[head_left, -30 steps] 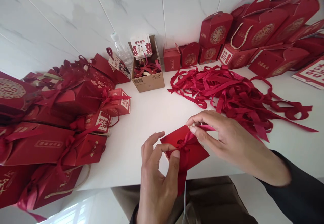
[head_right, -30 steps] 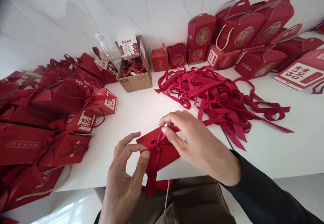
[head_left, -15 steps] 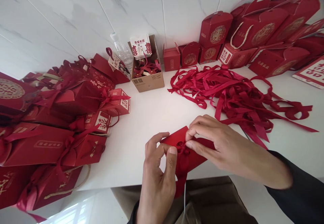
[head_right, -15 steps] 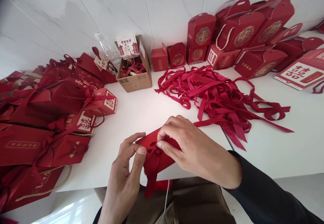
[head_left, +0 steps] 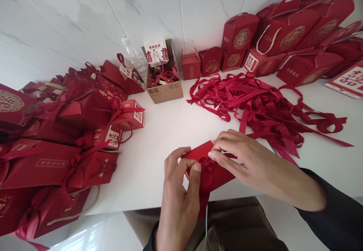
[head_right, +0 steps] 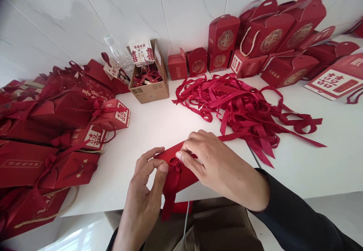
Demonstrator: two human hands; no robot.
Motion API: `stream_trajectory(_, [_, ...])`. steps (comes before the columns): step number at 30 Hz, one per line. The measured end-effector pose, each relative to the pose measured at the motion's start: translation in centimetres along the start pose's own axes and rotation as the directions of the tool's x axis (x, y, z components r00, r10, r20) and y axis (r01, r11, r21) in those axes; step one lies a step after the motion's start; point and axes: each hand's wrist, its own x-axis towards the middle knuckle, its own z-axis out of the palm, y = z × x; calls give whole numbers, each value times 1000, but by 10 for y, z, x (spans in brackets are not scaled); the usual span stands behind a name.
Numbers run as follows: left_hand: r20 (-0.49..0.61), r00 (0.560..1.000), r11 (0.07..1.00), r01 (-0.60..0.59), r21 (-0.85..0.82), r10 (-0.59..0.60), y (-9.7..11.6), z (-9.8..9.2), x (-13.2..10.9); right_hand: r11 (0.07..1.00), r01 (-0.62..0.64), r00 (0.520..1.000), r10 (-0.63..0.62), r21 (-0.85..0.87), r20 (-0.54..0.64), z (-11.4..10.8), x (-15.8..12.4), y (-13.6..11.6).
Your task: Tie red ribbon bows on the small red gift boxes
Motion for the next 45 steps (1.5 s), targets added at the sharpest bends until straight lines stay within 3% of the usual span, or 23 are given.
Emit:
stream_trajectory(12, [-27,1000,1000,-10,-11,10,4,5,1,998,53,999,-53,40,-7,-6,2,-4])
stream_trajectory(21, [8,999,995,51,-85,-51,9,9,6,1000,-21,1000,21,-9,-2,-2,2,0])
stream_trajectory(28, [136,987,951,119,-286,-82,9,6,8,995,-97,995,97,13,7,2,5,1])
stream_trajectory(32, [119,989,927,123,-355,-86,7,6,10,989,-116,992,111,93,59,-1,2,1])
stream_trajectory(38, [90,993,957,101,-271,-79,3,7,8,990,-45,996,34,135,80,-5,-2,0])
stream_trajectory(45, [62,995,984,86,-154,-77,2,10,6,996,-86,996,86,37,22,-2,3,-2])
